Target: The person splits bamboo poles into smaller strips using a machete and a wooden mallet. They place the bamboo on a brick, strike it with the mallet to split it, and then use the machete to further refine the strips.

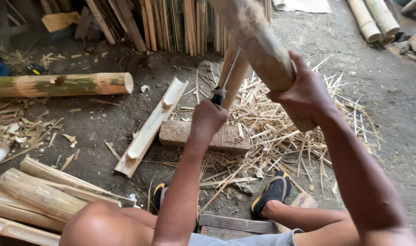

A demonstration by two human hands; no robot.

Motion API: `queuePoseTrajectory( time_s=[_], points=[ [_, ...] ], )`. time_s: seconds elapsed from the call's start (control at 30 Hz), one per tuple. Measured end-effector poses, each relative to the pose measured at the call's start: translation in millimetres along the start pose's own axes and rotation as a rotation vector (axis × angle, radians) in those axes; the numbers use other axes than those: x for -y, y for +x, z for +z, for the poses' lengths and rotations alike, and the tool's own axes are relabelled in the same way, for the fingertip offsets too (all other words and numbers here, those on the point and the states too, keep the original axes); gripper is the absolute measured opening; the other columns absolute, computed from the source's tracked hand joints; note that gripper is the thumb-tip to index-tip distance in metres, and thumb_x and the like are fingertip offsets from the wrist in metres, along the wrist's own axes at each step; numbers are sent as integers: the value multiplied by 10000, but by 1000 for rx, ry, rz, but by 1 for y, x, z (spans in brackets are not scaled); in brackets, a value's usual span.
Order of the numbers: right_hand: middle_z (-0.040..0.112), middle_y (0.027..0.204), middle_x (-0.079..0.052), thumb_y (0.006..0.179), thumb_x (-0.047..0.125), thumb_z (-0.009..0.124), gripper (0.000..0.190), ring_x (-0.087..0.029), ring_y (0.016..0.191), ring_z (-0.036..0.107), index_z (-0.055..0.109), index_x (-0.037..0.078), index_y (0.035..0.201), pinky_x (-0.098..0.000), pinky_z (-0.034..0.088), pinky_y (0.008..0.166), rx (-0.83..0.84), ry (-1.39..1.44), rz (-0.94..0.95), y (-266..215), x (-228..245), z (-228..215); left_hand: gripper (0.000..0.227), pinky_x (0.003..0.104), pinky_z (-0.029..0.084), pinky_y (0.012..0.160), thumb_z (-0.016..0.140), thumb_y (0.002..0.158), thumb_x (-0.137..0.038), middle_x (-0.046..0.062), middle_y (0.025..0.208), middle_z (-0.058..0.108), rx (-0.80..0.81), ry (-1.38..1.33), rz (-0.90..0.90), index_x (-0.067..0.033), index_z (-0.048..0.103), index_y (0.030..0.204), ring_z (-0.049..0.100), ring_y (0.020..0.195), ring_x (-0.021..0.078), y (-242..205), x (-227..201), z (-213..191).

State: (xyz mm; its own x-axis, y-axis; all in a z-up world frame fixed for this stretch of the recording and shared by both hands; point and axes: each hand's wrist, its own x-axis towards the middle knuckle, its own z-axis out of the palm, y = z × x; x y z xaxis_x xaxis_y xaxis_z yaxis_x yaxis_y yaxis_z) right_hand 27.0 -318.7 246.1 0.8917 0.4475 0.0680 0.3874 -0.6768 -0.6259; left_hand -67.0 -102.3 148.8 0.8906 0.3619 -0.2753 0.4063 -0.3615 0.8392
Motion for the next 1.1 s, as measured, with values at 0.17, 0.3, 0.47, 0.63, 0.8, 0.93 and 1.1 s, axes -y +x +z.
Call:
queuePoseTrajectory(
  time_s=[0.17, 0.3, 0.47, 0.63, 0.8, 0.93, 1.1],
  points=[
    [671, 1155, -219, 713, 134, 877, 1044, -326, 914, 720, 260, 110, 1555, -448, 640, 765, -321, 384, -455, 20, 5, -32, 221, 349, 577, 627, 667, 885, -143, 163, 845, 731, -47, 60, -43, 45, 661, 1001, 720, 679, 226, 20, 17, -23],
    [673, 1133, -228, 736, 137, 856, 995, -331, 864, 718, 286, 122, 1551, -451, 644, 718, -413, 298, -556, 49, 22, -36, 231, 324, 552, 651, 712, 850, -151, 143, 858, 717, -47, 55, 44, 29, 665, 989, 708, 717, 201, 37, 26, -14],
    [675, 1104, -239, 765, 140, 831, 933, -337, 800, 716, 319, 138, 1546, -455, 649, 659, 46, -136, 89, 38, 28, 36, 222, 356, 593, 631, 663, 886, -104, 169, 965, 735, 104, 143, -189, 31, 658, 1062, 755, 817, 249, 59, 50, -10],
    [637, 1186, -217, 692, 121, 892, 1027, -296, 842, 719, 307, 146, 1536, -432, 647, 657, 170, -25, 125, 28, -10, 80, 366, 333, 604, 728, 770, 807, -194, 175, 945, 728, -47, 130, -140, 50, 684, 1066, 753, 844, 276, 90, 94, 0],
    [692, 1215, -220, 732, 122, 893, 962, -276, 996, 751, 353, 85, 1527, -399, 629, 808, -70, 437, -128, 27, -69, 41, 377, 412, 609, 754, 734, 788, -305, 191, 864, 756, -75, 86, -119, 21, 755, 975, 767, 807, 321, 90, 141, 55],
    [671, 1241, -164, 926, 26, 796, 839, -245, 1058, 736, 223, 28, 1540, -377, 644, 908, -332, 629, -725, 65, -61, 13, 336, 413, 607, 694, 724, 806, -292, 176, 836, 753, -97, 120, -19, -4, 709, 981, 750, 750, 313, 102, 156, 62],
    [683, 1136, -233, 865, 51, 753, 859, -293, 868, 733, 237, 45, 1553, -394, 655, 736, -17, 90, 25, 63, -45, 103, 293, 306, 500, 640, 778, 857, -300, 67, 692, 601, -129, 186, 25, -10, 771, 889, 607, 640, 198, 110, 185, 79]
  ],
)
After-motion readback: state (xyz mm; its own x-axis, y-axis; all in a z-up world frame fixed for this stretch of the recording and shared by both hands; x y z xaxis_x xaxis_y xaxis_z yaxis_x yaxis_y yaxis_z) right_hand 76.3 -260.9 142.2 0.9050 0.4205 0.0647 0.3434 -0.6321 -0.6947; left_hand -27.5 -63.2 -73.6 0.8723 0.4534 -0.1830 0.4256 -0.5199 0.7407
